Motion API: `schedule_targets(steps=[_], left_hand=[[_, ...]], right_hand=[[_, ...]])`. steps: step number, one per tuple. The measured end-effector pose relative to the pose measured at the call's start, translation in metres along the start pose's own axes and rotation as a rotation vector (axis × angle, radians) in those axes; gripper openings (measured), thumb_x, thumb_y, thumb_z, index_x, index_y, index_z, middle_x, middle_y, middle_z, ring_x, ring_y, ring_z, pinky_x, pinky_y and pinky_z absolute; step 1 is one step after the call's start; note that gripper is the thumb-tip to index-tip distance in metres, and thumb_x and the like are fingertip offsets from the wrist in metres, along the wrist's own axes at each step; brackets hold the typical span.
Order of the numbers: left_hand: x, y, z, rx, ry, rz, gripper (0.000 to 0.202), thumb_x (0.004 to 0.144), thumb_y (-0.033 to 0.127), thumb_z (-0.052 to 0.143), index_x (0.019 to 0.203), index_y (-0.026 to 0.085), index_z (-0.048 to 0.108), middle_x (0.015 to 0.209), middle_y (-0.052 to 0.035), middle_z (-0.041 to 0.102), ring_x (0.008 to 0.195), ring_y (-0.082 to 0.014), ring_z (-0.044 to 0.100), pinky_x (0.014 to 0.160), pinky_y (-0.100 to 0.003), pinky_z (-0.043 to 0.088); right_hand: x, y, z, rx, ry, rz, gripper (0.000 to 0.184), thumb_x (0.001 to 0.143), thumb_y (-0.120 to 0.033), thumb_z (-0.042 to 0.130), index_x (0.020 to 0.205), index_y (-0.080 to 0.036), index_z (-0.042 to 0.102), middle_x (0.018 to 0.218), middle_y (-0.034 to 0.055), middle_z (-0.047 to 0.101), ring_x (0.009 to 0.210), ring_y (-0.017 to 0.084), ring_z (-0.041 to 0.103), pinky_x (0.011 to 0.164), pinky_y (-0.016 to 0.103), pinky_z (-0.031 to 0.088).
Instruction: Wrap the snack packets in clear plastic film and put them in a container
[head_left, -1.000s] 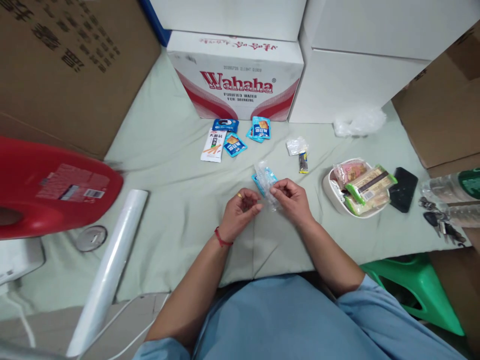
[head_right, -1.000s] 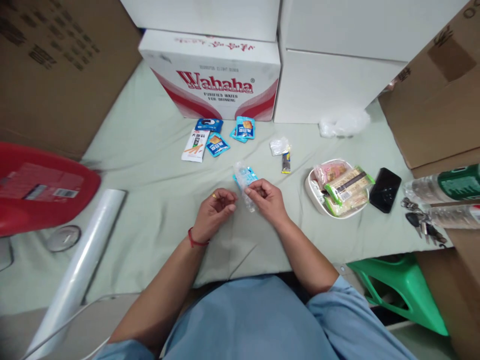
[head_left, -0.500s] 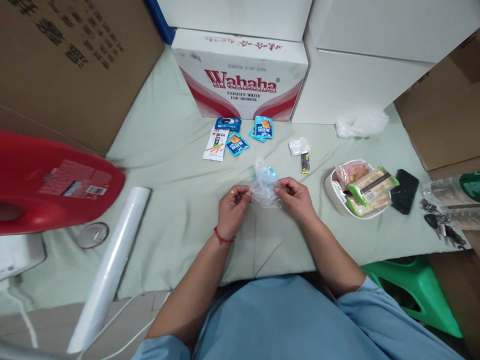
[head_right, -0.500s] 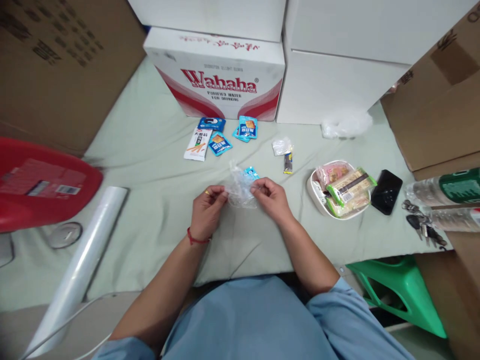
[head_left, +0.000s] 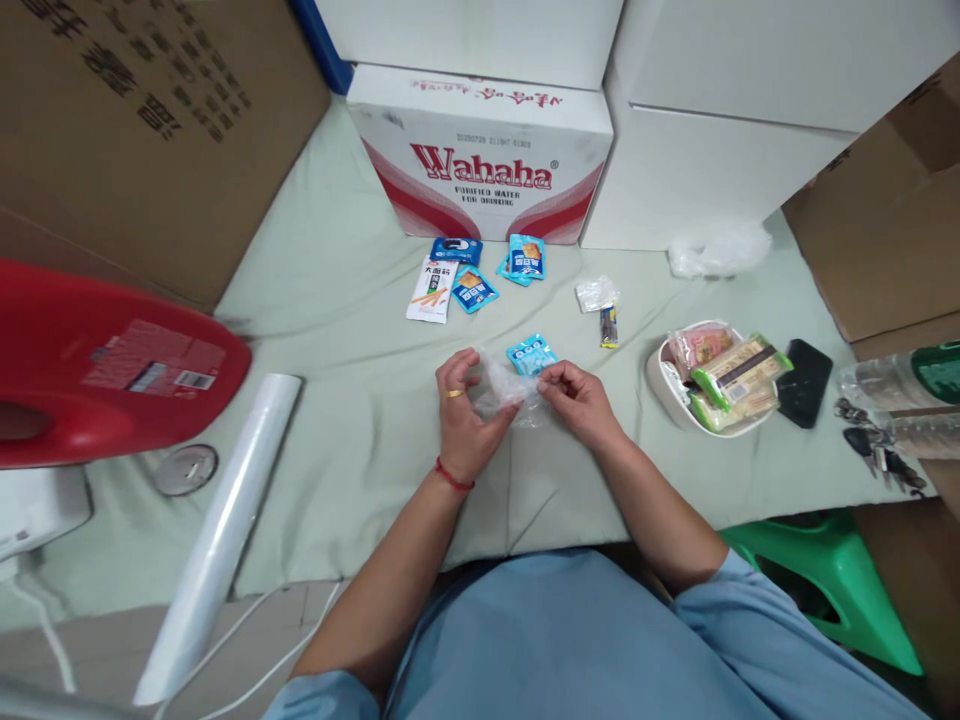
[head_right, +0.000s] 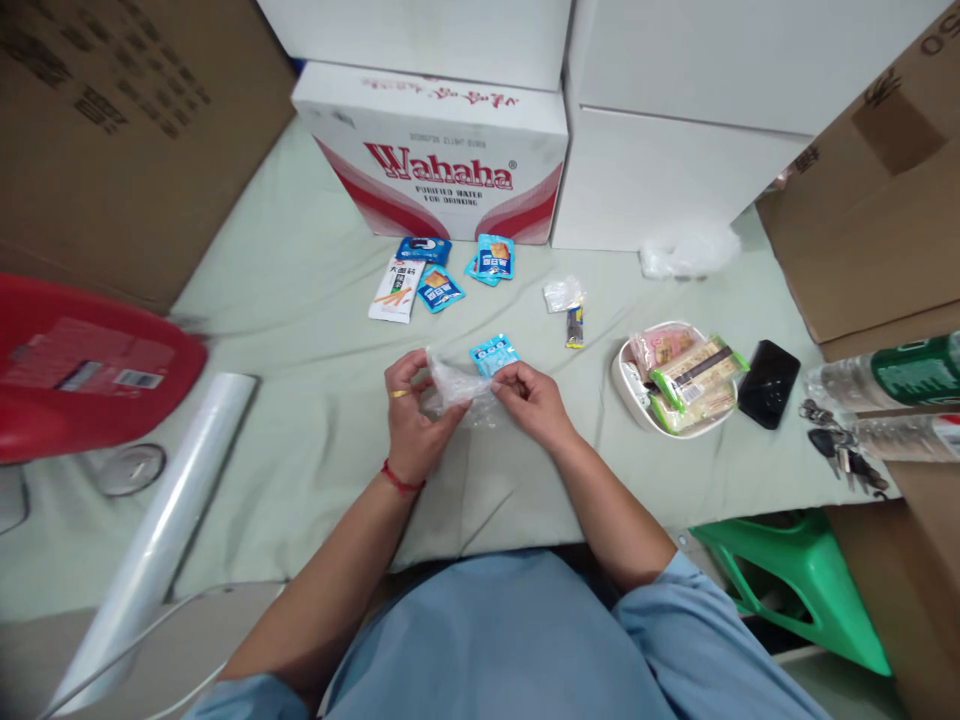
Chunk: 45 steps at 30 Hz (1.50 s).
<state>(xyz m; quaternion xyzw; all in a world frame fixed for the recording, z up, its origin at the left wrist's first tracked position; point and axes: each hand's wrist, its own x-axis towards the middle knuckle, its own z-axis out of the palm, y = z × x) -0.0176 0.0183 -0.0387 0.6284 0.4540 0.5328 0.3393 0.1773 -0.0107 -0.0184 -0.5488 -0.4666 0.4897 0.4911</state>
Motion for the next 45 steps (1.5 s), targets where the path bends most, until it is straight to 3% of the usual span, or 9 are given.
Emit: schedule_targets(steps=[4,10,15,19,24,31,35,41,45], left_hand=[[0.002,-0.002,-0.001,0.016,0.078,-0.084,0.018,0.091,0.036,0.071,0.100,0.022,0.066,0.096,-0.0020,0.062,0.086,-0.0155,0.061,0.078,-0.028,0.051],[0.002,-0.005,0.001,0.036,0.047,-0.169,0.026,0.083,0.034,0.078,0.100,0.021,0.063,0.090,0.0007,0.059,0.078,-0.0136,0.058,0.070,-0.025,0.048],[0.000,0.006,0.001,0.076,-0.136,0.008,0.018,0.083,0.024,0.075,0.077,0.021,0.058,0.079,0.0022,0.055,0.068,-0.0120,0.050,0.063,-0.024,0.043],[0.003,0.010,-0.001,-0.057,-0.192,-0.086,0.023,0.086,0.035,0.076,0.077,0.021,0.061,0.081,-0.0001,0.059,0.072,-0.0129,0.054,0.062,-0.024,0.043],[0.005,0.006,-0.001,-0.223,-0.081,-0.298,0.029,0.085,0.046,0.076,0.084,0.022,0.059,0.072,0.0032,0.057,0.061,-0.0111,0.048,0.058,-0.024,0.040],[-0.001,0.013,-0.001,0.081,-0.157,-0.149,0.023,0.086,0.038,0.073,0.075,0.021,0.061,0.065,0.0044,0.054,0.062,-0.0114,0.047,0.062,-0.026,0.038],[-0.001,0.014,-0.002,-0.080,-0.207,-0.227,0.027,0.084,0.044,0.077,0.079,0.021,0.064,0.070,0.0024,0.058,0.062,-0.0116,0.048,0.059,-0.025,0.038],[0.009,0.006,-0.003,-0.375,0.070,-0.468,0.048,0.070,0.058,0.087,0.086,0.023,0.059,0.070,0.0051,0.055,0.057,-0.0099,0.045,0.054,-0.023,0.037],[0.013,0.004,-0.004,-0.368,0.149,-0.431,0.045,0.071,0.049,0.087,0.096,0.023,0.061,0.084,0.0026,0.059,0.068,-0.0104,0.052,0.064,-0.023,0.044]], right_hand=[[-0.003,0.000,0.001,-0.136,-0.137,-0.029,0.029,0.089,-0.049,0.072,0.089,-0.021,0.066,0.067,-0.0058,0.048,0.060,0.011,0.039,0.059,0.026,0.031],[-0.002,-0.004,-0.004,-0.240,-0.129,-0.193,0.036,0.091,-0.053,0.074,0.108,-0.023,0.068,0.089,0.0012,0.063,0.072,0.015,0.053,0.067,0.029,0.044],[-0.001,-0.008,-0.005,-0.313,-0.087,-0.449,0.022,0.093,-0.046,0.077,0.096,-0.025,0.073,0.097,0.0061,0.071,0.097,0.022,0.064,0.090,0.038,0.049],[0.003,0.000,-0.010,-0.120,0.030,-0.257,0.030,0.094,-0.051,0.074,0.084,-0.023,0.069,0.082,0.0014,0.064,0.078,0.017,0.059,0.074,0.032,0.047],[0.010,0.005,-0.023,0.180,0.164,-0.085,0.039,0.091,-0.061,0.075,0.086,-0.024,0.064,0.078,-0.0025,0.058,0.068,0.014,0.052,0.067,0.028,0.044],[-0.001,-0.006,-0.007,-0.124,-0.112,-0.199,0.043,0.079,-0.061,0.085,0.091,-0.023,0.068,0.084,0.0002,0.066,0.075,0.015,0.056,0.072,0.029,0.046],[-0.001,-0.005,-0.008,-0.094,-0.038,-0.142,0.039,0.087,-0.058,0.077,0.080,-0.022,0.064,0.073,-0.0019,0.060,0.067,0.013,0.049,0.066,0.028,0.040],[0.003,-0.008,-0.023,0.104,0.010,-0.048,0.043,0.080,-0.059,0.080,0.078,-0.023,0.058,0.069,-0.0036,0.053,0.064,0.013,0.045,0.064,0.027,0.038],[0.001,-0.011,-0.019,0.235,-0.051,-0.037,0.045,0.076,-0.059,0.082,0.075,-0.024,0.053,0.072,-0.0017,0.056,0.064,0.014,0.048,0.062,0.028,0.042]])
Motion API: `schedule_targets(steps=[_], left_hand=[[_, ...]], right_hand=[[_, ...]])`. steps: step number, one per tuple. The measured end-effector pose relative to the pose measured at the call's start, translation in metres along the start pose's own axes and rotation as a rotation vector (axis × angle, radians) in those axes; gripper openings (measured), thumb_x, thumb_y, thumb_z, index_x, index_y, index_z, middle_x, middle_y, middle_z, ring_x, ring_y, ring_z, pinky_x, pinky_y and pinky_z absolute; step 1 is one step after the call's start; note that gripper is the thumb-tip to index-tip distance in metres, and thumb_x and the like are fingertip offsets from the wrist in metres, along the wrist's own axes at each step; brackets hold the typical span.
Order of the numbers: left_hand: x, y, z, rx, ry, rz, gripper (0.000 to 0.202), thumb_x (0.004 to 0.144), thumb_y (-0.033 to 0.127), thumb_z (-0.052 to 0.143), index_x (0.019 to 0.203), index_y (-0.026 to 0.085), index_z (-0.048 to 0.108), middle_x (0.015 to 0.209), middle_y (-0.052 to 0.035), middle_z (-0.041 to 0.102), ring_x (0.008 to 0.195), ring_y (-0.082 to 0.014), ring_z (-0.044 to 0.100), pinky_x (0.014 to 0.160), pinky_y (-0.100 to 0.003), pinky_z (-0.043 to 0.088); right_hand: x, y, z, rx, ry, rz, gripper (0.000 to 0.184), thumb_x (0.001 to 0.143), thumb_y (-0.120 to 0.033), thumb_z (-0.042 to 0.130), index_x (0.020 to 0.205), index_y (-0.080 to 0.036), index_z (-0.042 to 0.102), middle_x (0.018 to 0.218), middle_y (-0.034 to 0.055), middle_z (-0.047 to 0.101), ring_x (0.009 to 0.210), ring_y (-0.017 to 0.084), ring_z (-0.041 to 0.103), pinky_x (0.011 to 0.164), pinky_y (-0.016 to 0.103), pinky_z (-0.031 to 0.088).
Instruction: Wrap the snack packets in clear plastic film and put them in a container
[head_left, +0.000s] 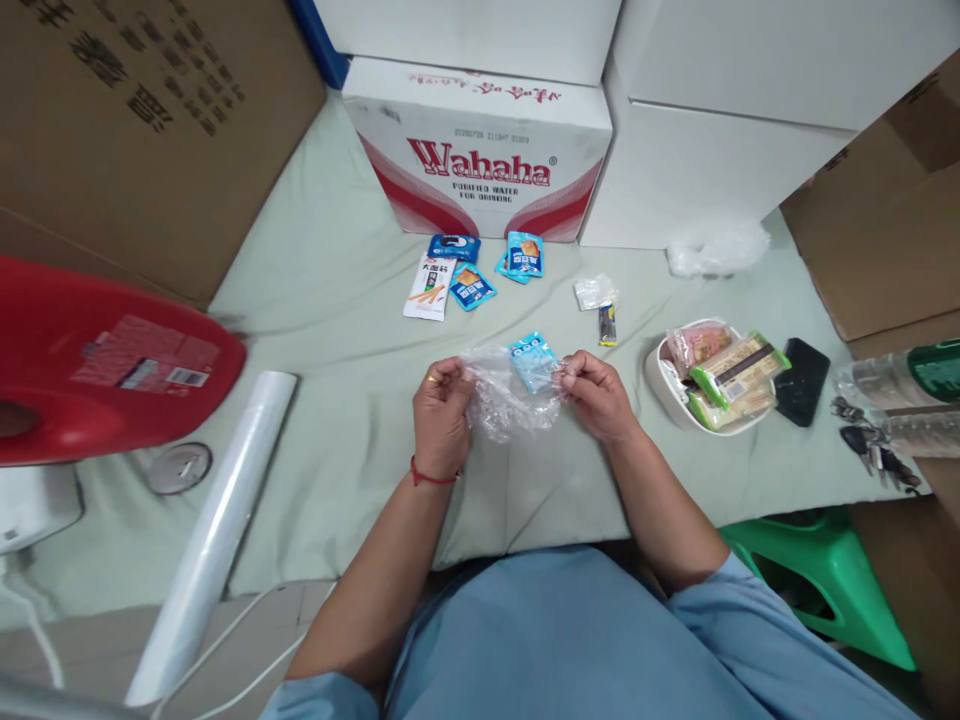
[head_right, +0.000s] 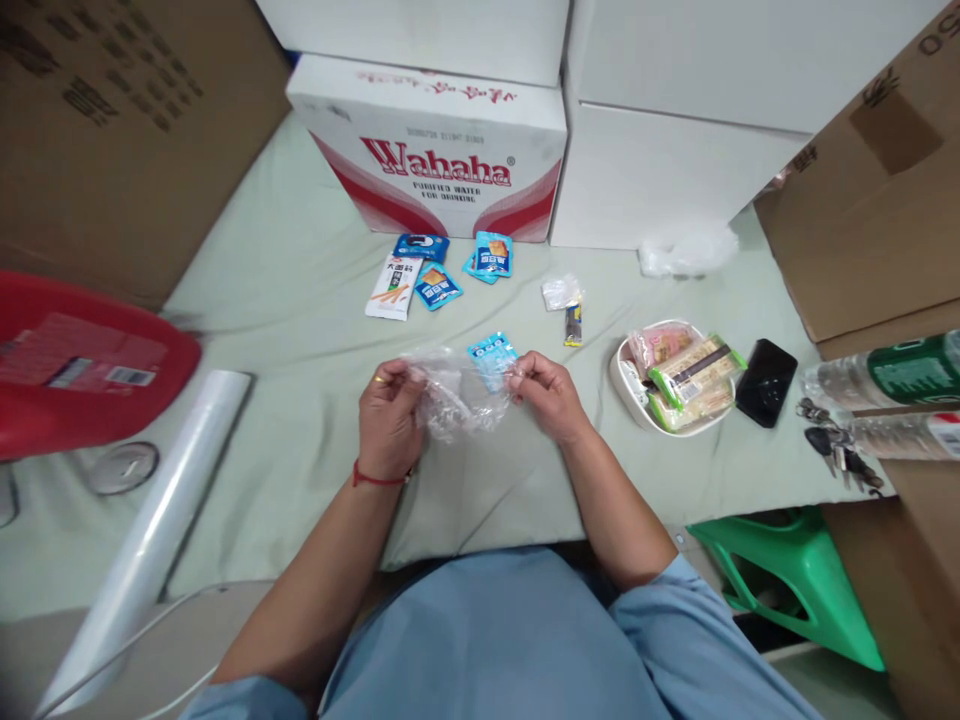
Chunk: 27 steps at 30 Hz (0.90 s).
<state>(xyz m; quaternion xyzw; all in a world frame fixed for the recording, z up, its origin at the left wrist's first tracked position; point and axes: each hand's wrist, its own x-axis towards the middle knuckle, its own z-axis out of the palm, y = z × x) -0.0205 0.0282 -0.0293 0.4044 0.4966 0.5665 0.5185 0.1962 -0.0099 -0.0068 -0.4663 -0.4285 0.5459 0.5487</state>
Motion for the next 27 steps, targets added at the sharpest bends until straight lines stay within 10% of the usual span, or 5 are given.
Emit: schedule_targets(steps=[4,12,27], left_hand=[[-0.008,0.005,-0.002,0.265,0.043,0.174,0.032,0.076,0.039,0.084,0.094,0.023,0.062,0.075,0.0056,0.053,0.062,-0.0096,0.044,0.061,-0.023,0.039],[-0.026,0.015,0.001,0.516,-0.262,0.093,0.046,0.090,0.054,0.069,0.062,0.022,0.053,0.060,0.0024,0.050,0.058,-0.0136,0.045,0.057,-0.028,0.033],[-0.033,0.034,-0.045,-0.222,0.272,-0.373,0.051,0.053,0.031,0.095,0.080,0.021,0.054,0.075,0.0070,0.065,0.078,-0.0154,0.072,0.072,-0.028,0.059]], right_hand=[[-0.001,-0.001,0.006,0.084,-0.074,0.015,0.045,0.074,-0.057,0.083,0.076,-0.024,0.053,0.082,0.0026,0.062,0.071,0.017,0.056,0.060,0.029,0.047],[-0.006,0.004,0.012,0.075,-0.243,0.005,0.044,0.079,-0.057,0.084,0.076,-0.022,0.057,0.098,0.0069,0.069,0.079,0.019,0.062,0.073,0.036,0.057],[0.006,-0.001,0.008,0.255,0.173,0.117,0.031,0.067,-0.043,0.076,0.074,-0.024,0.053,0.081,0.0013,0.067,0.061,0.014,0.055,0.053,0.027,0.045]])
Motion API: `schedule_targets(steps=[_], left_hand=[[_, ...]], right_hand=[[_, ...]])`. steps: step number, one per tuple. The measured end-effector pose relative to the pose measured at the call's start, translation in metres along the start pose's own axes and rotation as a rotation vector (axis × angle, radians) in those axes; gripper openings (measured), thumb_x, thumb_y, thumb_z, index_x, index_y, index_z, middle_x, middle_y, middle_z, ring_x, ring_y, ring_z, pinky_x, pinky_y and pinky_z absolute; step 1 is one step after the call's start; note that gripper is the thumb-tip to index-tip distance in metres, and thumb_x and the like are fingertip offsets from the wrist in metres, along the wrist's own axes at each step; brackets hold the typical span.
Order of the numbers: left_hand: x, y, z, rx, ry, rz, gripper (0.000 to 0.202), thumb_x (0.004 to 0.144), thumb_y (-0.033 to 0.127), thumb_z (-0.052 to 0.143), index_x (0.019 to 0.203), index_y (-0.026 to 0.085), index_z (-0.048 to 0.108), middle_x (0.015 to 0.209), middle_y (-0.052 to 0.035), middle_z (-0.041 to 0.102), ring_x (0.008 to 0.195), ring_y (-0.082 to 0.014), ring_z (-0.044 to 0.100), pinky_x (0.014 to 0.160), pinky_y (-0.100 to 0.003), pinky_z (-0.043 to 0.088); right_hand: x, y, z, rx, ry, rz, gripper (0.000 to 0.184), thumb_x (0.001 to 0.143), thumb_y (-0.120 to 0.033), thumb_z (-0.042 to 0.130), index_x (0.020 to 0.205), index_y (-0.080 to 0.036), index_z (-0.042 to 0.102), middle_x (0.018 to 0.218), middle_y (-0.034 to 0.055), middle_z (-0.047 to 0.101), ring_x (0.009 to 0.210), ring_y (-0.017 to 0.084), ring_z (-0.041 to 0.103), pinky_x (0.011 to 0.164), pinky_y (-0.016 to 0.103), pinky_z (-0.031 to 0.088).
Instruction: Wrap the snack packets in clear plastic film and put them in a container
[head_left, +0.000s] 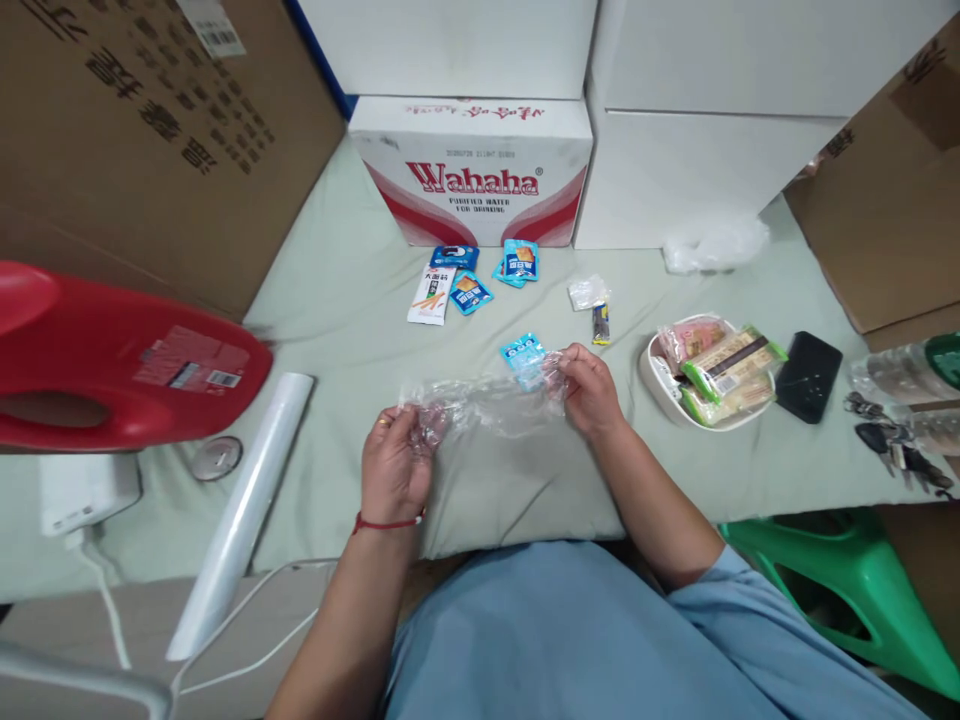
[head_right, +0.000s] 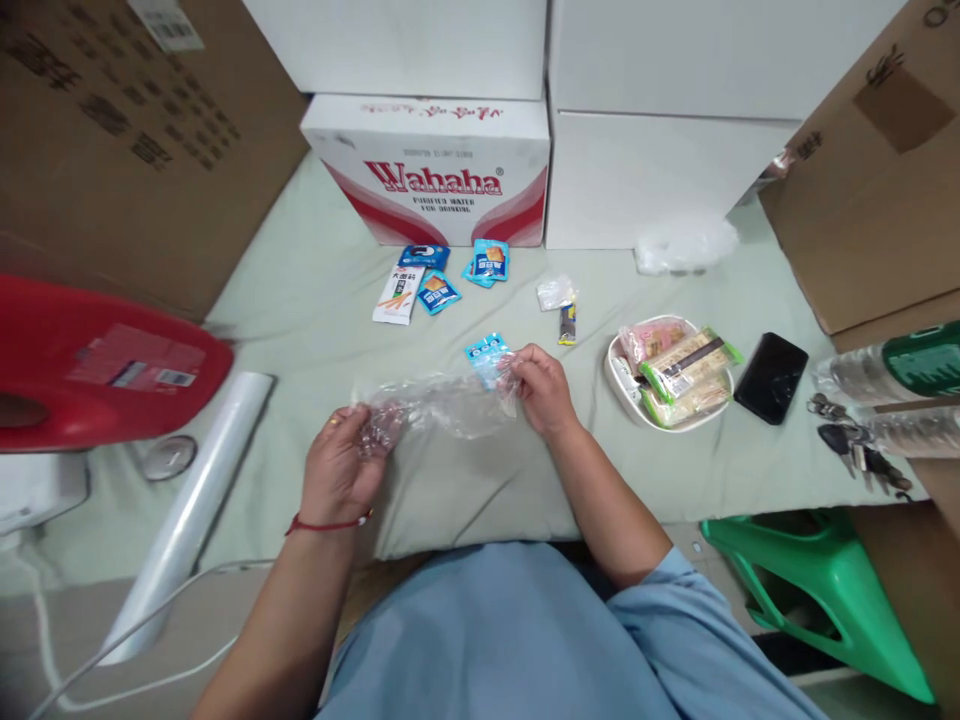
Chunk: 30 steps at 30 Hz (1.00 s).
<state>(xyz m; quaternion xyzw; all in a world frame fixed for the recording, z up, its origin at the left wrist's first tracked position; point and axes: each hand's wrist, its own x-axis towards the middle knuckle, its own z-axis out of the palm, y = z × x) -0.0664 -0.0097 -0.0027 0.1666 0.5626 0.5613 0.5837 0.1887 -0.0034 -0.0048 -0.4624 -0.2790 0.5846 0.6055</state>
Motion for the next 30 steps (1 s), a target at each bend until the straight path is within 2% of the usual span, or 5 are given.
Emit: schedule_targets(steps=[6,15,22,26,30], left_hand=[[-0.007,0.015,-0.028,0.042,-0.024,0.021,0.052,0.055,0.042,0.100,0.081,0.018,0.063,0.071,0.0060,0.062,0.058,-0.0050,0.055,0.048,-0.013,0.044],[-0.018,0.004,-0.041,0.217,-0.006,0.144,0.044,0.074,0.055,0.088,0.085,0.018,0.066,0.051,0.0102,0.042,0.042,-0.0049,0.031,0.037,-0.018,0.023],[-0.022,-0.008,-0.040,0.399,0.013,0.264,0.036,0.085,0.056,0.076,0.090,0.021,0.066,0.051,0.0082,0.047,0.044,-0.0095,0.037,0.042,-0.023,0.027],[-0.025,-0.016,-0.039,0.399,-0.009,0.292,0.033,0.088,0.052,0.074,0.097,0.022,0.062,0.051,0.0090,0.048,0.044,-0.0111,0.039,0.044,-0.023,0.027],[-0.023,-0.019,-0.041,0.459,-0.035,0.330,0.034,0.091,0.053,0.070,0.101,0.022,0.062,0.052,0.0086,0.049,0.045,-0.0114,0.041,0.046,-0.023,0.030]], right_hand=[[0.008,-0.005,-0.014,-0.017,0.097,-0.018,0.024,0.064,-0.035,0.075,0.070,-0.024,0.054,0.073,-0.0001,0.065,0.056,0.013,0.048,0.049,0.027,0.038],[0.010,-0.007,-0.038,-0.465,-0.074,0.103,0.030,0.073,-0.045,0.077,0.071,-0.023,0.056,0.057,-0.0039,0.058,0.050,0.013,0.049,0.050,0.026,0.039],[-0.027,-0.041,-0.027,-1.150,0.157,-0.438,0.007,0.089,-0.026,0.065,0.094,-0.022,0.068,0.098,0.0072,0.068,0.077,0.020,0.059,0.073,0.036,0.046],[-0.058,-0.038,0.009,-1.149,-0.092,-0.614,0.016,0.104,-0.035,0.059,0.102,-0.024,0.070,0.096,0.0084,0.069,0.089,0.025,0.060,0.084,0.041,0.048],[-0.070,0.003,0.028,-1.376,-0.321,-0.558,0.034,0.092,-0.045,0.080,0.117,-0.025,0.073,0.109,0.0128,0.071,0.101,0.032,0.056,0.089,0.047,0.047]])
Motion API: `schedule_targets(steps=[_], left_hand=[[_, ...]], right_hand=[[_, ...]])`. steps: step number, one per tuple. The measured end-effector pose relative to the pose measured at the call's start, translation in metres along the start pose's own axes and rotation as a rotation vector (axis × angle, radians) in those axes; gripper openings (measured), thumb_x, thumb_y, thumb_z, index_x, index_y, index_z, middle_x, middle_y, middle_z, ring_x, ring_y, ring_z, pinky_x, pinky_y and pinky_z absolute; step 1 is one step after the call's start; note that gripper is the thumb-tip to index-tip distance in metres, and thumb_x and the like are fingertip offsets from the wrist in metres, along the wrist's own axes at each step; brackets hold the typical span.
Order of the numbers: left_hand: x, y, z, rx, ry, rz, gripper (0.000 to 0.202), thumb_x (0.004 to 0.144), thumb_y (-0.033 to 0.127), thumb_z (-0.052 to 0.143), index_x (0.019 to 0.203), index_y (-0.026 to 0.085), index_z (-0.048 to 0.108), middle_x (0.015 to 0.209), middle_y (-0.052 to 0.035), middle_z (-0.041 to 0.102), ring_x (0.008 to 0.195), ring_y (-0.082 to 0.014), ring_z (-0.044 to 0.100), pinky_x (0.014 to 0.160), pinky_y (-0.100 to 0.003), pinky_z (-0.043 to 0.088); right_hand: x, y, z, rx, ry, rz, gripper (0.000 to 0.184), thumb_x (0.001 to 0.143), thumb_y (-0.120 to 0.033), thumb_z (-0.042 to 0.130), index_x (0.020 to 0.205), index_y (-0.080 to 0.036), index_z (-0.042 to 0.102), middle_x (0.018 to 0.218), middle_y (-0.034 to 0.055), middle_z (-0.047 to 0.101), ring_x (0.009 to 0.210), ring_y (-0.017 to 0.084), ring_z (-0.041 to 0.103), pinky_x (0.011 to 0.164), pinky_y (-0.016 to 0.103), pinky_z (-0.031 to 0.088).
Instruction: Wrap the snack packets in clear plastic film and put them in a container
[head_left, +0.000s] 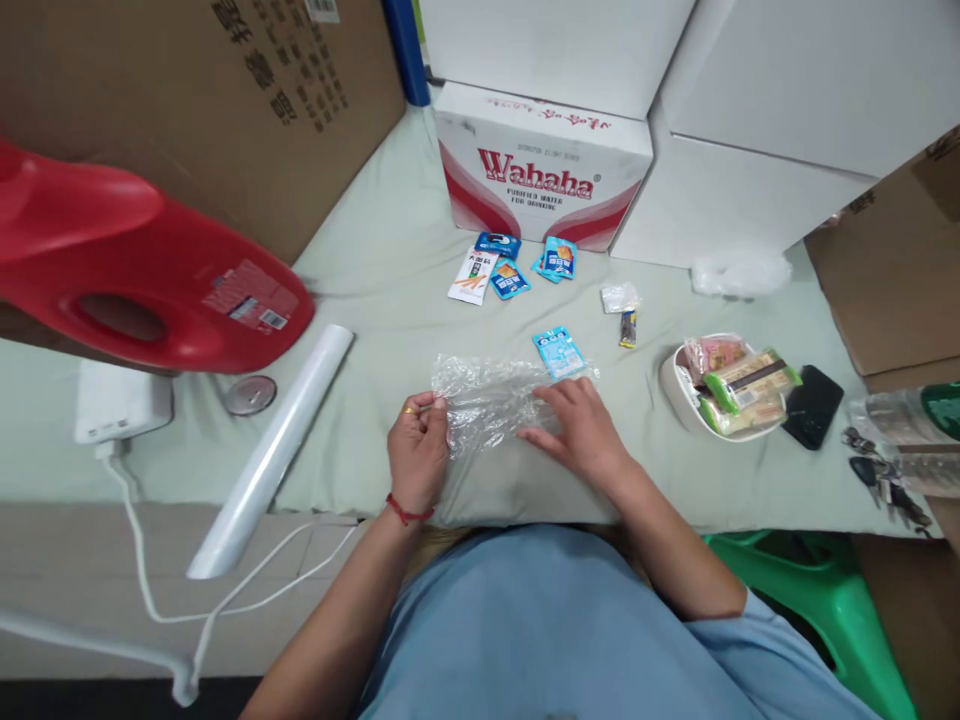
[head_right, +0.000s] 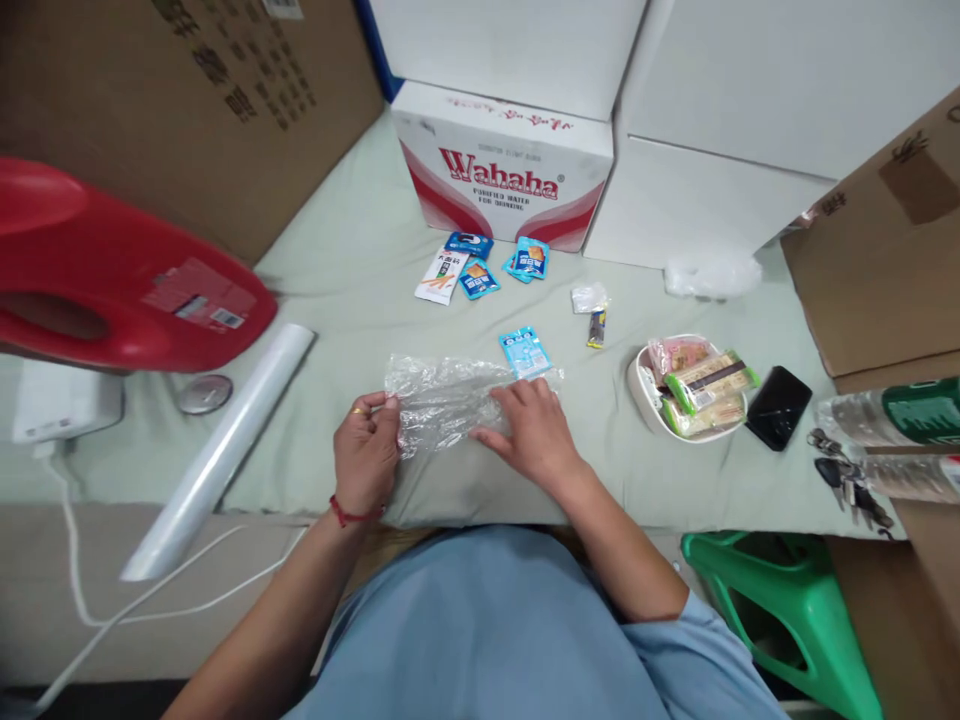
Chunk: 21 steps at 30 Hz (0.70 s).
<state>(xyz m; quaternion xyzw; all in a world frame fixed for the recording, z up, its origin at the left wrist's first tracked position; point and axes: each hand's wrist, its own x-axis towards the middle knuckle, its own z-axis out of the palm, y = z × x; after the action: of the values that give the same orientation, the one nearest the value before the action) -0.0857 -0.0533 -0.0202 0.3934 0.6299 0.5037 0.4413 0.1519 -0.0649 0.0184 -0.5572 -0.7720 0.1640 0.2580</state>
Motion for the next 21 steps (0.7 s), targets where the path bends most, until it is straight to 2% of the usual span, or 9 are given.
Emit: schedule_targets(steps=[2,4,6,9,14,16,19,21], left_hand=[[0.001,-0.001,-0.001,0.023,-0.012,0.000,0.035,0.091,0.055,0.069,0.101,0.022,0.061,0.053,0.0083,0.049,0.046,-0.0116,0.041,0.046,-0.023,0.030],[0.002,-0.002,-0.003,0.045,-0.019,-0.012,0.036,0.092,0.057,0.067,0.099,0.022,0.061,0.054,0.0082,0.049,0.047,-0.0117,0.041,0.047,-0.024,0.031],[0.002,-0.003,-0.004,0.069,-0.019,-0.010,0.037,0.093,0.058,0.065,0.098,0.022,0.061,0.057,0.0076,0.049,0.049,-0.0119,0.042,0.048,-0.024,0.032],[0.003,-0.004,-0.003,0.098,-0.035,0.012,0.038,0.097,0.060,0.060,0.097,0.022,0.062,0.059,0.0065,0.050,0.052,-0.0128,0.044,0.051,-0.025,0.034],[0.002,-0.001,0.000,0.107,-0.086,0.014,0.037,0.099,0.059,0.058,0.094,0.022,0.061,0.060,0.0054,0.052,0.054,-0.0133,0.046,0.054,-0.025,0.037],[0.002,0.001,0.000,0.081,-0.114,-0.007,0.038,0.098,0.060,0.058,0.094,0.022,0.061,0.062,0.0051,0.054,0.055,-0.0130,0.047,0.054,-0.026,0.038],[0.003,0.002,-0.001,0.011,-0.207,-0.055,0.044,0.097,0.064,0.058,0.105,0.022,0.062,0.068,0.0041,0.060,0.056,-0.0130,0.051,0.055,-0.026,0.039],[0.003,0.002,-0.001,-0.009,-0.254,-0.076,0.048,0.091,0.064,0.068,0.110,0.021,0.062,0.072,0.0039,0.063,0.057,-0.0124,0.052,0.056,-0.025,0.040]], right_hand=[[-0.004,0.003,0.017,-0.068,-0.066,0.007,0.021,0.094,-0.036,0.077,0.112,-0.025,0.075,0.102,0.0120,0.071,0.098,0.031,0.055,0.084,0.045,0.047],[-0.006,0.009,0.024,-0.049,-0.067,0.002,0.010,0.099,-0.024,0.067,0.103,-0.024,0.076,0.093,0.0097,0.070,0.092,0.028,0.055,0.081,0.041,0.046],[-0.008,0.014,0.020,0.032,-0.018,-0.015,0.015,0.102,-0.019,0.061,0.100,-0.022,0.075,0.089,0.0075,0.070,0.086,0.024,0.056,0.080,0.039,0.047],[-0.013,0.015,0.006,0.134,0.079,-0.065,0.014,0.104,-0.021,0.060,0.102,-0.023,0.074,0.088,0.0051,0.070,0.085,0.022,0.059,0.081,0.038,0.048],[-0.027,0.011,-0.005,0.127,0.219,-0.166,0.014,0.102,-0.018,0.062,0.106,-0.025,0.073,0.095,0.0055,0.070,0.089,0.022,0.061,0.082,0.039,0.050],[-0.033,0.011,-0.003,0.107,0.230,-0.169,0.016,0.102,-0.015,0.061,0.107,-0.025,0.072,0.097,0.0058,0.071,0.089,0.022,0.061,0.083,0.039,0.050],[-0.040,0.014,0.002,0.073,0.215,-0.171,0.018,0.101,-0.013,0.060,0.109,-0.024,0.071,0.101,0.0069,0.072,0.089,0.023,0.060,0.082,0.040,0.050],[-0.043,0.017,0.007,0.051,0.181,-0.175,0.019,0.101,-0.012,0.058,0.109,-0.024,0.071,0.102,0.0076,0.073,0.089,0.023,0.059,0.082,0.040,0.050]])
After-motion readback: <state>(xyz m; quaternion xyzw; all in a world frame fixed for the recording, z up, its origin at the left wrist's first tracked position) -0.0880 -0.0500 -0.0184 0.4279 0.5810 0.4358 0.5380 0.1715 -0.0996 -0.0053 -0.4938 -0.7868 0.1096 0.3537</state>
